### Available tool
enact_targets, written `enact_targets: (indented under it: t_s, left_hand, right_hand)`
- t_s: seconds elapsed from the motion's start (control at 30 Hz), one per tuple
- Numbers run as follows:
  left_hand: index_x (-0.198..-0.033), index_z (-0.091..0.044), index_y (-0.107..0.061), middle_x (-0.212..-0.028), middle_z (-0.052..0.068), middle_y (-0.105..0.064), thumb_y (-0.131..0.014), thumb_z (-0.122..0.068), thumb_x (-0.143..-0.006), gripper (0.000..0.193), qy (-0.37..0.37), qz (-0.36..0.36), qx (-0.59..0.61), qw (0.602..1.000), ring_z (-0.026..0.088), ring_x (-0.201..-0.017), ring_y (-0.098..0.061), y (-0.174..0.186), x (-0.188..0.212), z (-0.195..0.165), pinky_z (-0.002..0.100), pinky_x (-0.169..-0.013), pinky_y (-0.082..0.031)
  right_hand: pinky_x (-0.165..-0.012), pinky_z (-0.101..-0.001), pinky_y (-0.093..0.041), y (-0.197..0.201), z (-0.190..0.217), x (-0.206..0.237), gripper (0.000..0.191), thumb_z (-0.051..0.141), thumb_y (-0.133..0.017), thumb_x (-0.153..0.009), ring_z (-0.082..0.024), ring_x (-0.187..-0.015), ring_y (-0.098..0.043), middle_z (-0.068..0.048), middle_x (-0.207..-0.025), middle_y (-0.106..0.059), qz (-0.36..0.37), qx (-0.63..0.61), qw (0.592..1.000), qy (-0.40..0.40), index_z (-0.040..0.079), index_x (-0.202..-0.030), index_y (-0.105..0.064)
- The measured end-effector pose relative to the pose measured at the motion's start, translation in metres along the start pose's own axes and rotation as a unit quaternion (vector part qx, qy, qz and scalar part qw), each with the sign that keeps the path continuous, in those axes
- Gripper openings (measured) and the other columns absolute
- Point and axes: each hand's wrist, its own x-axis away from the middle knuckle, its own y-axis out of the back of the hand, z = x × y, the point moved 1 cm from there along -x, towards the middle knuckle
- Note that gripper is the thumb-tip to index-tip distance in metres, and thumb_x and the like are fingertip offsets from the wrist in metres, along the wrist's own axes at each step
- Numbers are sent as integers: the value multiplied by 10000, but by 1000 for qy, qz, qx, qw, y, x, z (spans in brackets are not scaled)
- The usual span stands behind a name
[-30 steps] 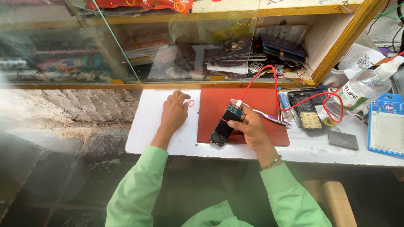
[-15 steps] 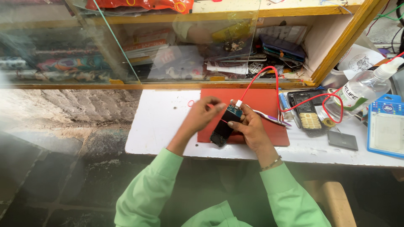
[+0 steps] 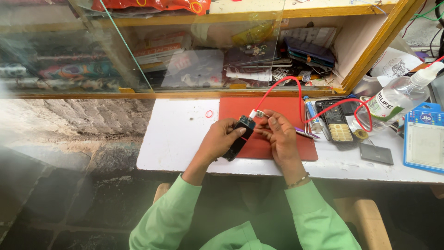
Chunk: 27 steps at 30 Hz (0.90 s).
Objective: The person holds a small black electronic device with a red wire and uses a metal tool to probe and adjust connections on its circuit board. They remove a rubber band, flip the device to expose the board, and continue working with a soldering iron on the exposed components.
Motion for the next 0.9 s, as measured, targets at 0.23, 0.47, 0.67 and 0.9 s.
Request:
enact_targets:
  t_s: [0.23, 0.47, 0.67, 0.9]
  left_hand:
    - [-1043, -9, -705, -725, 93, -720, -716, -215, -905, 248, -18, 48, -99, 994, 156, -618, -644, -1, 25, -15, 309, -601, -510]
    - [-1023, -43, -726, -758, 105, -738, -721, -244, -898, 237, -1, 31, -153, 988, 219, -645, -686, -3, 36, -24, 346, -635, -522]
    - [-1032, -84, -739, -797, 122, -746, -728, -286, -878, 254, -3, 10, -212, 977, 290, -703, -711, -9, 36, -31, 393, -662, -536]
    - [-993, -89, -741, -765, 117, -733, -708, -301, -896, 236, 10, 12, -258, 966, 314, -694, -690, -8, 43, -43, 423, -655, -520]
  right_hand:
    - [-740, -246, -533, 12, -12, -2, 99, 78, -684, -994, -119, -803, -648, -69, -895, -708, 1, 52, 999, 5, -16, -1026, -687]
    - [-717, -246, -529, 9, -11, 2, 49, 50, -687, -969, -113, -757, -641, -66, -848, -696, -17, 34, 999, -12, 1, -964, -689]
    - [-736, -252, -524, 0, -2, 10, 64, 61, -682, -977, -118, -784, -641, -66, -868, -692, -22, 6, 1000, -13, 2, -953, -679]
    - [-740, -270, -525, -7, 4, 13, 70, 56, -680, -974, -134, -782, -638, -79, -863, -690, -15, -8, 1000, -15, -4, -938, -675]
